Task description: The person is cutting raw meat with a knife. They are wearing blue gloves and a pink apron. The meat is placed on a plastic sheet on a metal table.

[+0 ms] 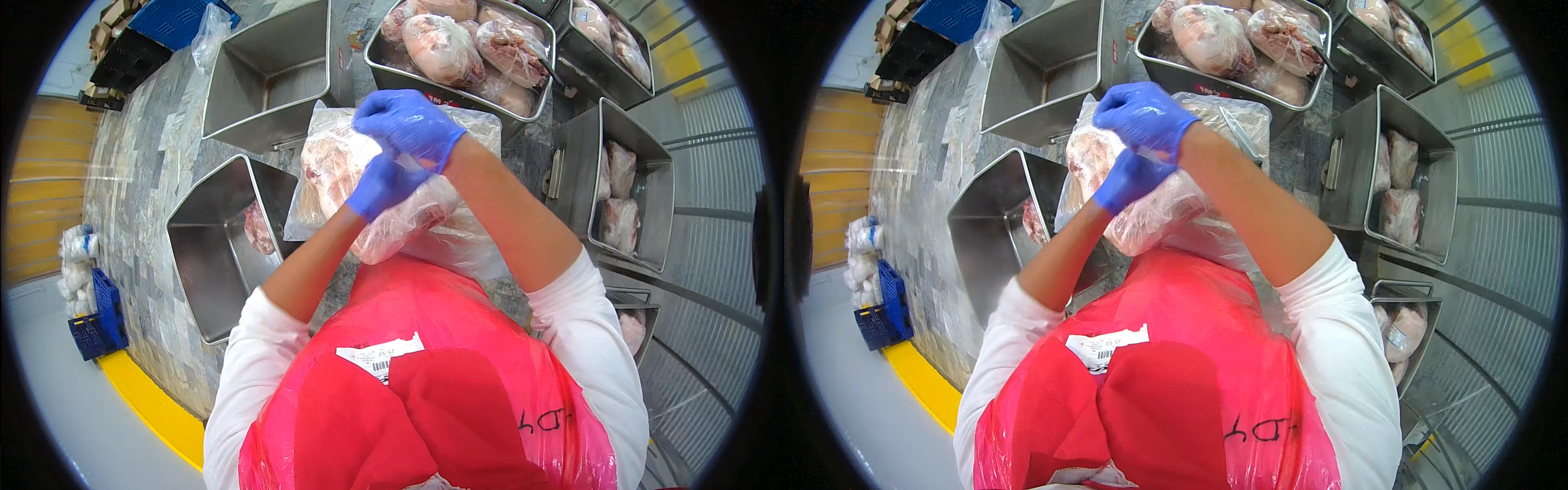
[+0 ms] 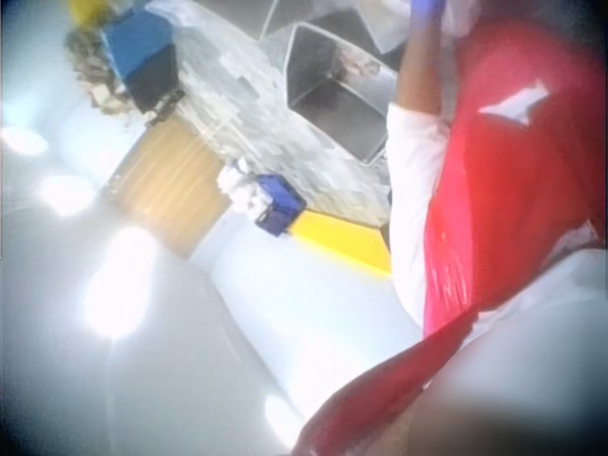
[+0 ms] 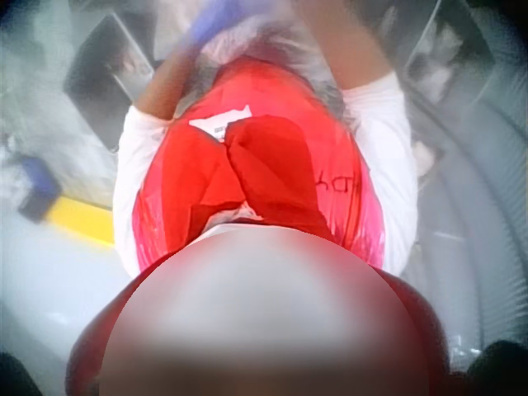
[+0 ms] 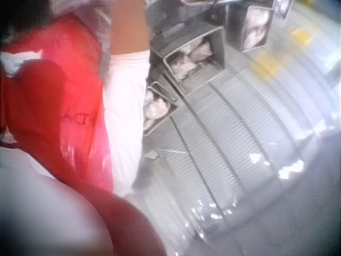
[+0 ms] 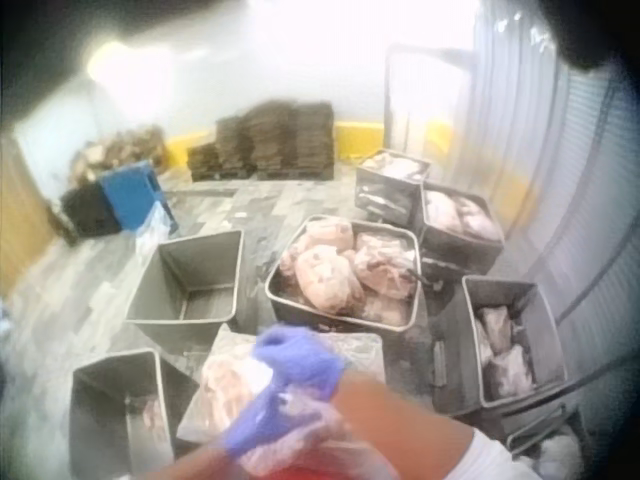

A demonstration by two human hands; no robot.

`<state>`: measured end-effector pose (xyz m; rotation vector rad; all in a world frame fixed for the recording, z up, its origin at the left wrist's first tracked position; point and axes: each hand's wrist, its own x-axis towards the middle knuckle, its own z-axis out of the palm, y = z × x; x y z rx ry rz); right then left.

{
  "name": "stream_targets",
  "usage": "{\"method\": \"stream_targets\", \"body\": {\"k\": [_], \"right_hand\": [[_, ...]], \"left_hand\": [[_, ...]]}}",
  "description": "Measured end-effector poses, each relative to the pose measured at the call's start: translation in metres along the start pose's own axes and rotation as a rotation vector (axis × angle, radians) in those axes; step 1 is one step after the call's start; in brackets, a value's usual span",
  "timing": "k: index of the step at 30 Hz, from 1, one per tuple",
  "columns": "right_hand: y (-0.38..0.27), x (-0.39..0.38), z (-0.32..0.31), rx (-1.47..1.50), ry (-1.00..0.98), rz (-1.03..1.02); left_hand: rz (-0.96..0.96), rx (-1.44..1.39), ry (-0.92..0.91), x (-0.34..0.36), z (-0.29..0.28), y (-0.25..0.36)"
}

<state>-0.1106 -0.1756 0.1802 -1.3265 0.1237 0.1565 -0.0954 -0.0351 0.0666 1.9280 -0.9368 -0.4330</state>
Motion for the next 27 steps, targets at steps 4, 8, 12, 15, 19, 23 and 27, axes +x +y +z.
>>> {"method": "stream_targets", "body": {"k": [4,8,12,15,19,23,27], "right_hand": [[0.020,-0.009,-0.037,-0.153,0.314,-0.256],[0.159,-0.084,-0.114,-0.401,0.704,-0.334],[0.217,-0.134,-0.069,-0.466,0.682,-0.109],[0.282,-0.137,-0.097,-0.676,0.698,-0.245],[0.324,-0.131,-0.140,-1.003,0.644,-0.063],[0.268,-0.056,-0.167,-1.062,0.702,-0.037],[0.143,0.036,-0.130,-0.806,0.775,-0.532]], "left_hand": [[-0.122,-0.106,-0.133,0.033,0.016,-0.009],[-0.286,-0.305,-0.243,0.021,0.019,0.045],[-0.304,-0.348,-0.293,0.028,0.031,0.054],[-0.244,-0.297,-0.395,0.031,0.060,0.063],[-0.066,-0.039,-0.494,0.007,0.091,0.000],[-0.232,-0.004,-0.338,-0.028,0.094,-0.016],[-0.525,-0.497,-0.124,-0.009,0.002,0.045]]}}
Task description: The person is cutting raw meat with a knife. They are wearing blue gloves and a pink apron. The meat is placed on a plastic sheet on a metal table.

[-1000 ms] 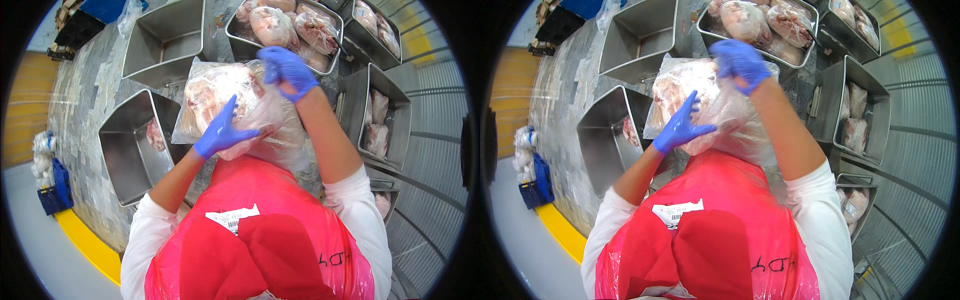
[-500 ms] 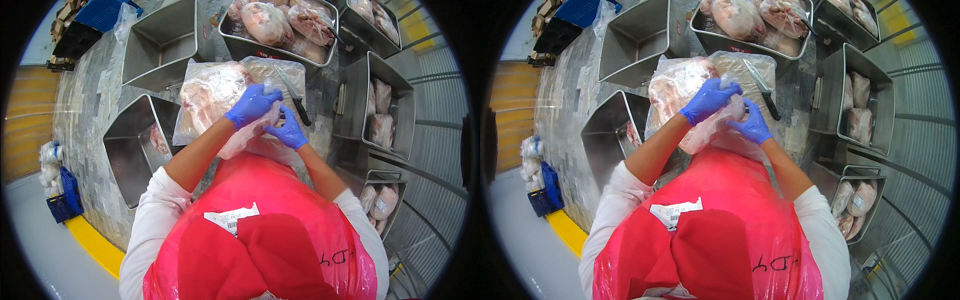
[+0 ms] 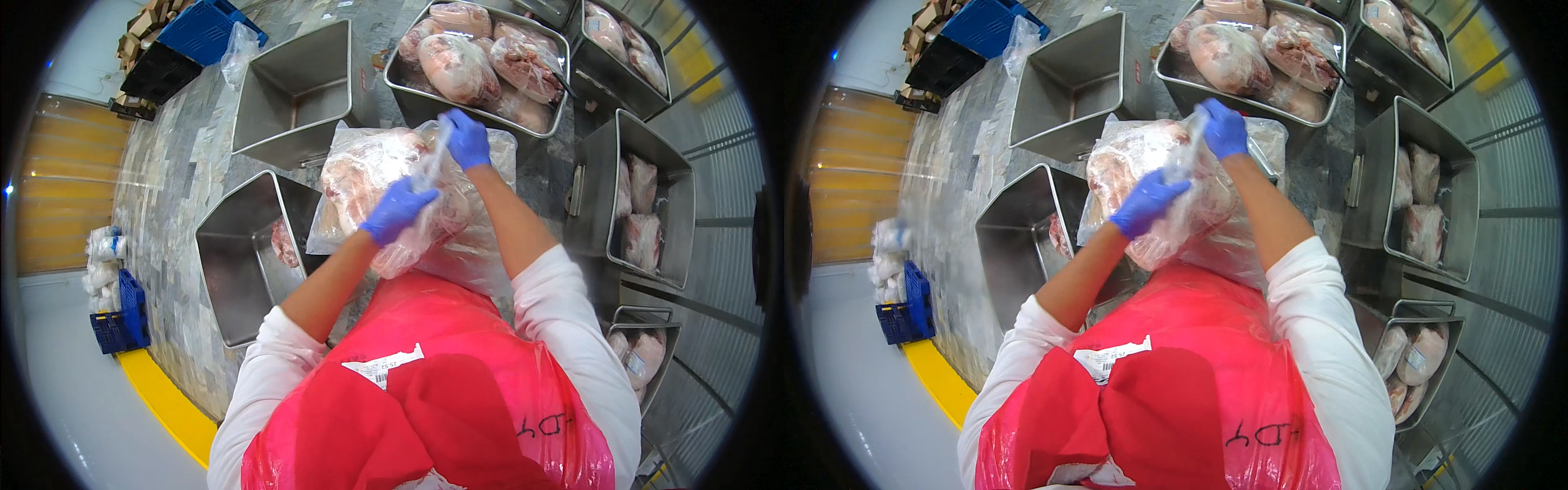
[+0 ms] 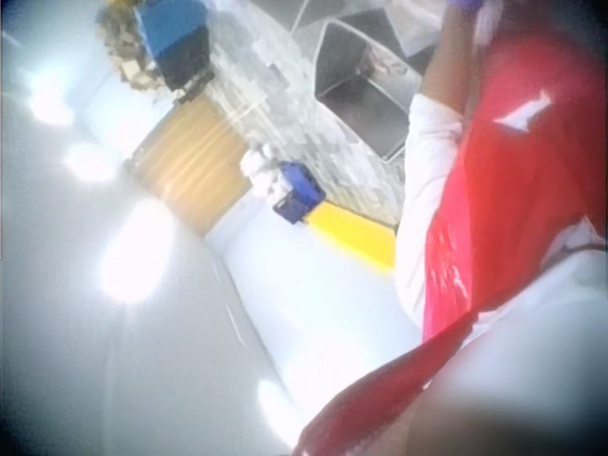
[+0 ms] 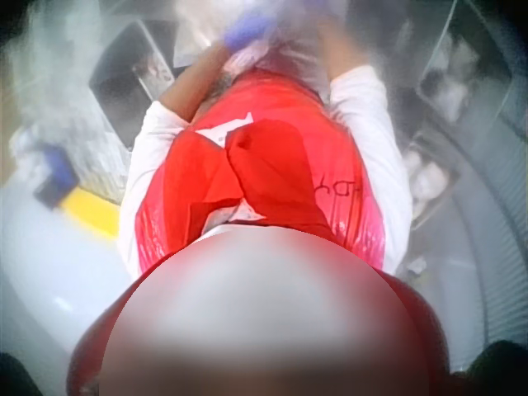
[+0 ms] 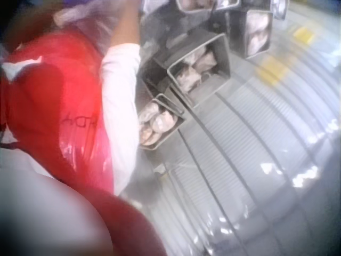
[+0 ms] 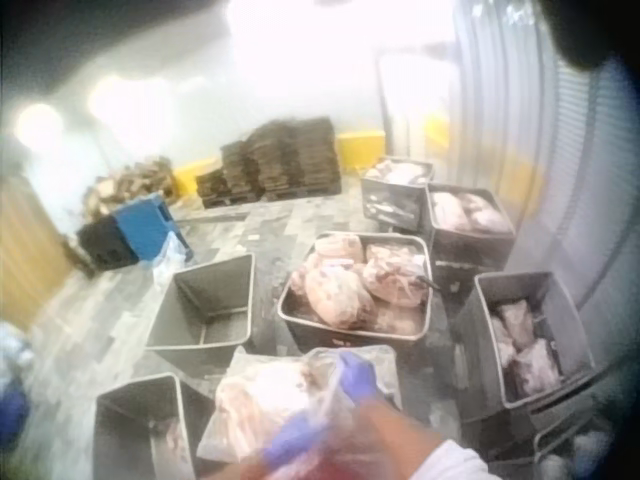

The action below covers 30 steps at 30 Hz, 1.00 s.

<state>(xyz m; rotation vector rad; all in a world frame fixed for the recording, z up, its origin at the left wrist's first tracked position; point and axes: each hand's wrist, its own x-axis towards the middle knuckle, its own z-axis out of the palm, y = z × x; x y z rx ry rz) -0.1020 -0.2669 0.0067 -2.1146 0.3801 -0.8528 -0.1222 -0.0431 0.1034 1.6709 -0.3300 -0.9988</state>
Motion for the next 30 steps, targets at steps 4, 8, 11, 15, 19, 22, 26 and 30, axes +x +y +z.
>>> {"method": "stream_targets", "body": {"k": [4,8,11,15,19,22,26,30], "right_hand": [[-0.097,0.041,0.030,0.186,-0.006,-0.237],[-0.255,0.049,0.041,0.600,-0.216,-0.664],[-0.294,0.050,0.048,0.132,-0.732,-0.731],[-0.215,0.048,0.026,0.246,-0.731,-0.382],[-0.098,-0.030,-0.004,-0.163,-0.876,-0.260],[-0.091,-0.111,-0.022,-0.256,-0.757,-0.534],[-0.094,-0.164,-0.032,-0.022,-0.853,-0.421],[-0.101,-0.192,-0.068,0.073,-1.014,-0.053]], "left_hand": [[0.309,0.368,0.360,-0.024,-0.060,0.036],[0.688,0.591,0.522,-0.002,-0.108,0.003],[0.612,0.031,0.666,-0.003,-0.124,-0.023],[0.459,-0.788,0.637,-0.111,-0.191,-0.072],[0.055,-1.192,1.013,-0.209,-0.205,-0.280],[-0.175,-1.214,1.006,-0.219,-0.173,-0.316],[-0.132,-0.562,1.008,-0.175,-0.170,-0.246],[0.041,0.353,0.947,-0.091,-0.202,-0.166]]}}
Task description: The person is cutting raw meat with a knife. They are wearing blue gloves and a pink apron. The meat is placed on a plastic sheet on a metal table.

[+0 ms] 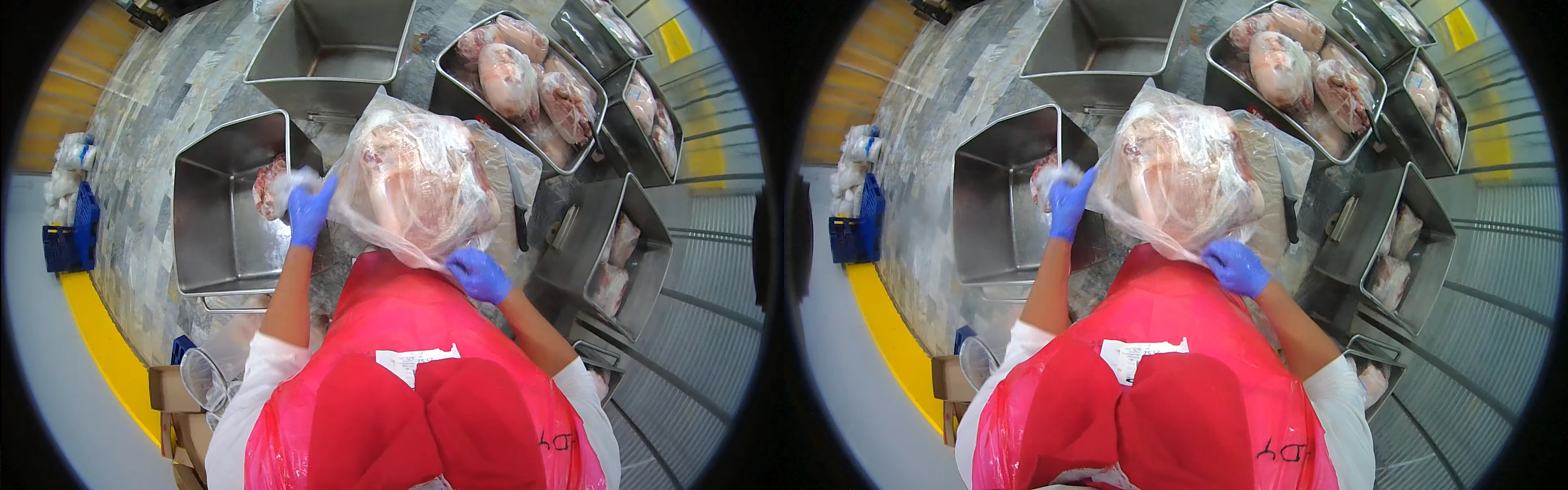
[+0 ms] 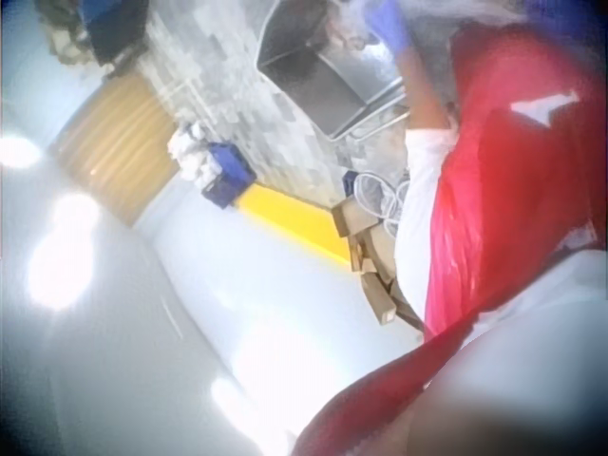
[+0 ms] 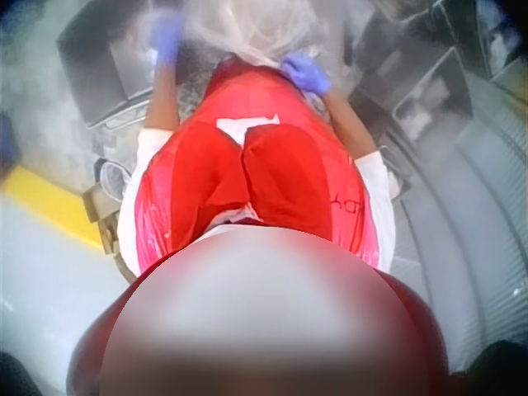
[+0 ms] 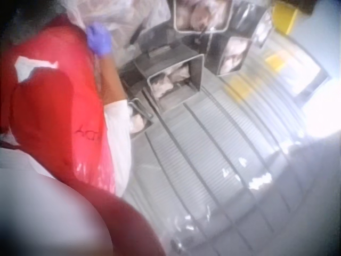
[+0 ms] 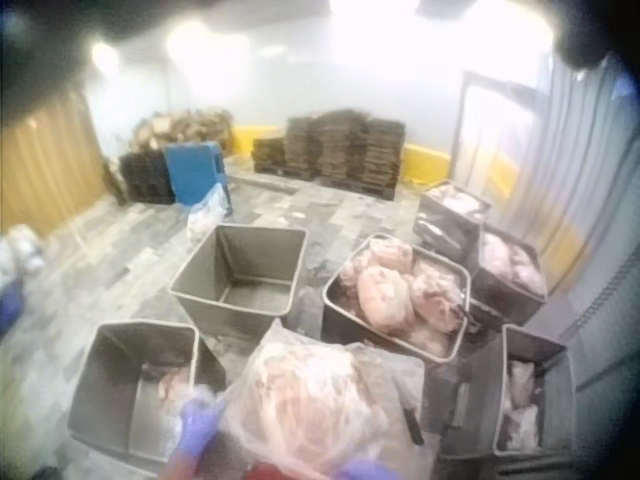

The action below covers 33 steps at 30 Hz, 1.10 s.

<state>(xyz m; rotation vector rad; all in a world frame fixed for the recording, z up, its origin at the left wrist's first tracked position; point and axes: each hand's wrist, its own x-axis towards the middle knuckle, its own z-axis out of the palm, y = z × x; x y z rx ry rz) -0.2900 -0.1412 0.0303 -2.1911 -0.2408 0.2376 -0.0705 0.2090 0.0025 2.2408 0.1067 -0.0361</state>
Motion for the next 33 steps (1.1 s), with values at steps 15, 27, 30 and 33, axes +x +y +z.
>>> {"method": "stream_targets", "body": {"k": [15,27,30,33], "right_hand": [[0.033,-0.069,0.010,-0.243,0.396,0.125],[-0.018,-0.037,-0.047,-0.365,0.293,-0.013],[0.004,-0.043,-0.034,-0.324,0.202,0.016],[0.027,-0.056,-0.007,-0.353,0.220,0.118]], "left_hand": [[0.832,0.265,-0.172,0.066,0.144,0.098],[-0.550,-1.084,-0.349,0.090,0.070,0.043],[-0.715,-1.552,-0.656,0.100,0.054,-0.072],[-0.726,-1.318,-0.397,0.071,0.048,-0.071]]}}
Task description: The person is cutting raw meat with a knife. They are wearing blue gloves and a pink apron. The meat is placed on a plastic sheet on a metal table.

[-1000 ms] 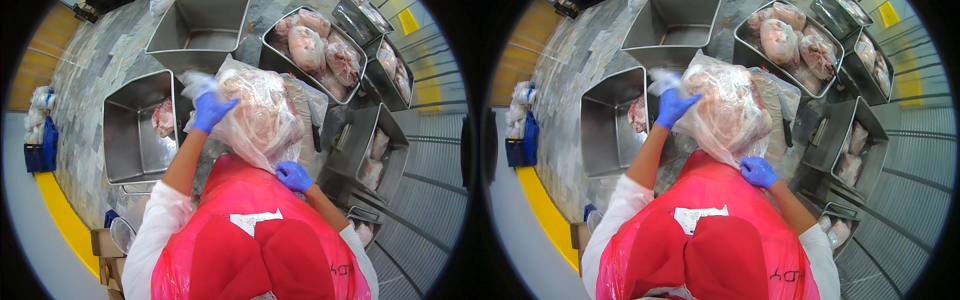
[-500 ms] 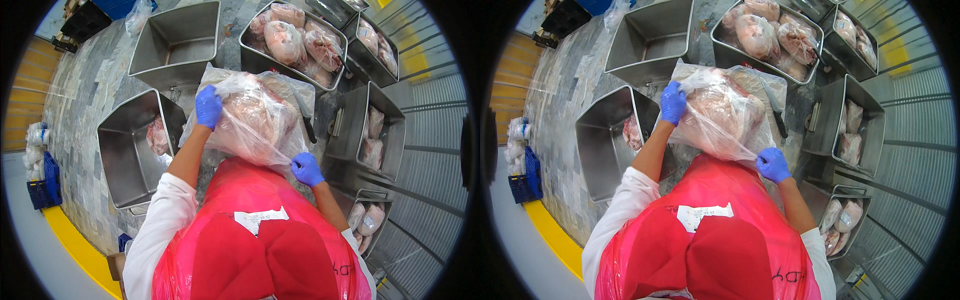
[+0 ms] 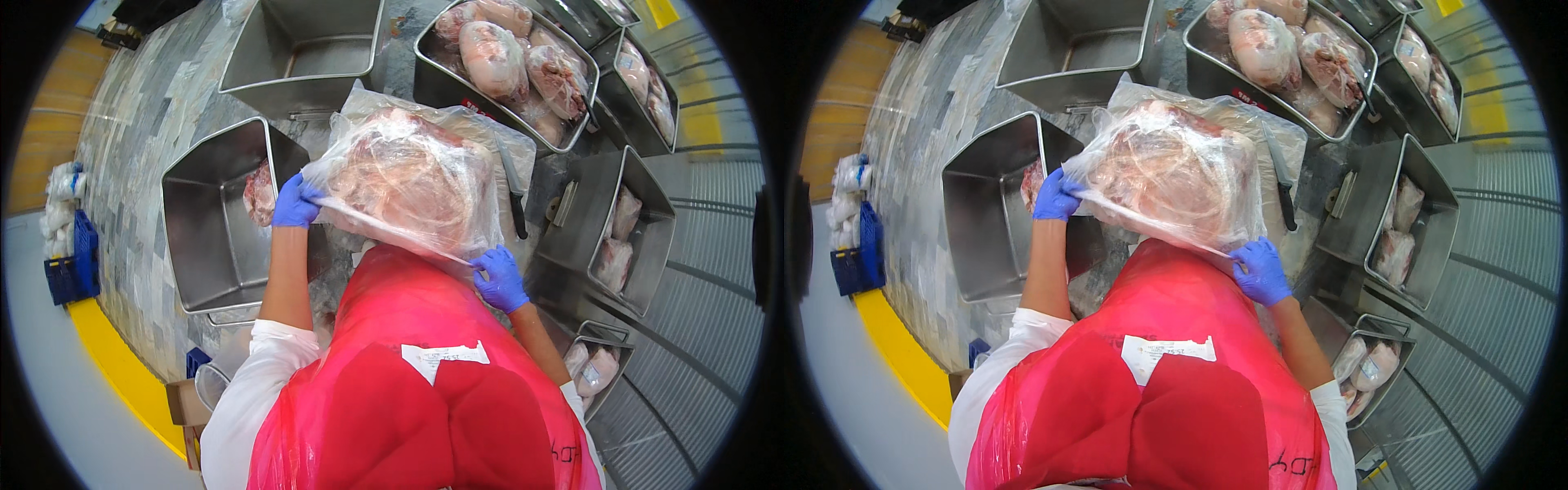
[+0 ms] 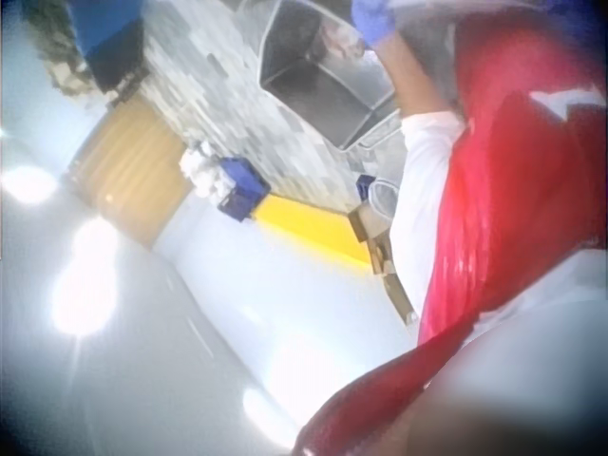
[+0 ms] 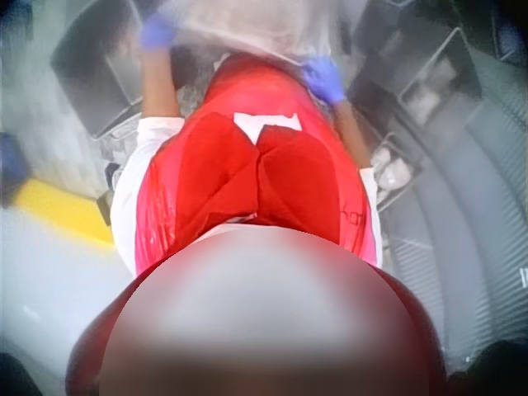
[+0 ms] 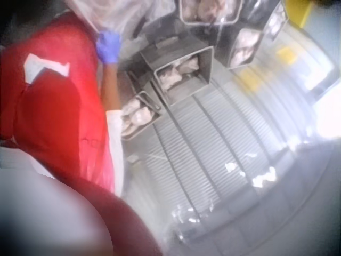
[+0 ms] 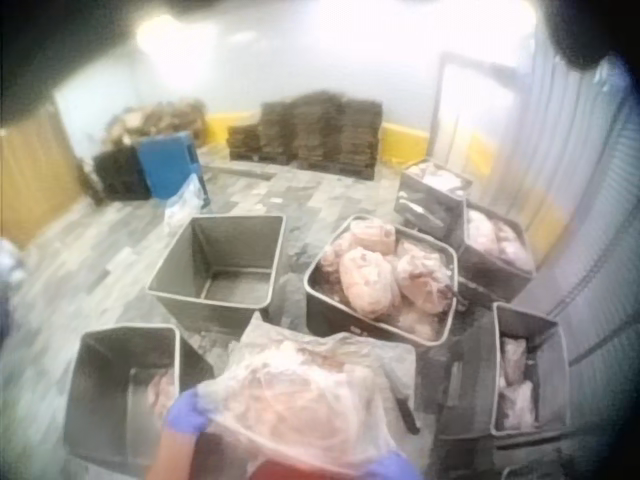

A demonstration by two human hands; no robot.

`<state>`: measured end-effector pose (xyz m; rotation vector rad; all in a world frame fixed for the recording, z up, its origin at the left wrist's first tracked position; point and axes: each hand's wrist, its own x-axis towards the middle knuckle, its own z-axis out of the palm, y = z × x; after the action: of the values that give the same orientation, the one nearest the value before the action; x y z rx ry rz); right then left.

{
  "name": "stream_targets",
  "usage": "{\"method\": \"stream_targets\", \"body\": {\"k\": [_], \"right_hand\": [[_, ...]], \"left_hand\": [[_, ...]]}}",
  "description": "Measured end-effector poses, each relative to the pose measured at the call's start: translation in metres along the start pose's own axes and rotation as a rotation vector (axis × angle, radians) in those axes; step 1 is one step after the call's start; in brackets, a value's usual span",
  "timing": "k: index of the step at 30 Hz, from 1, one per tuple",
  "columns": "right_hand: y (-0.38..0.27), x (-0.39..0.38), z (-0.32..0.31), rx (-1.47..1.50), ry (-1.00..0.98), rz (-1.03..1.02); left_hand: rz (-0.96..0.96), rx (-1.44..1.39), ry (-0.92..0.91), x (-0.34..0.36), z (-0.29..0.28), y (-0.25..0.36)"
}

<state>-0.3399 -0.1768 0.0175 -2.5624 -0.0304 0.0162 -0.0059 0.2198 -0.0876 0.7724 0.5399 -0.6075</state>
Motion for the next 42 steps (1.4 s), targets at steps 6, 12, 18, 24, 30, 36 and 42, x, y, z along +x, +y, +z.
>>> {"method": "stream_targets", "body": {"k": [6,12,18,24,30,36,42], "right_hand": [[-0.013,0.014,0.026,0.099,-0.160,-0.060],[0.022,0.011,0.052,-0.050,-0.440,0.044],[0.012,0.018,0.044,-0.136,-0.481,0.060],[0.004,-0.007,0.041,-0.072,-0.265,0.043],[0.038,-0.033,0.030,0.239,-0.015,0.519],[0.087,0.016,0.040,0.697,0.382,0.757],[0.100,0.100,0.036,1.088,-0.030,0.989]], "left_hand": [[0.126,0.101,0.286,-0.078,-0.165,0.031],[0.766,1.096,0.258,-0.057,0.016,-0.030],[0.781,1.830,0.204,-0.006,0.161,-0.013],[0.679,1.698,0.215,0.104,0.055,0.020],[-0.066,0.385,-0.010,0.067,-0.003,-0.026],[-0.038,0.811,-0.229,-0.062,0.004,-0.021],[-0.027,1.359,0.008,-0.088,-0.053,-0.059]]}}
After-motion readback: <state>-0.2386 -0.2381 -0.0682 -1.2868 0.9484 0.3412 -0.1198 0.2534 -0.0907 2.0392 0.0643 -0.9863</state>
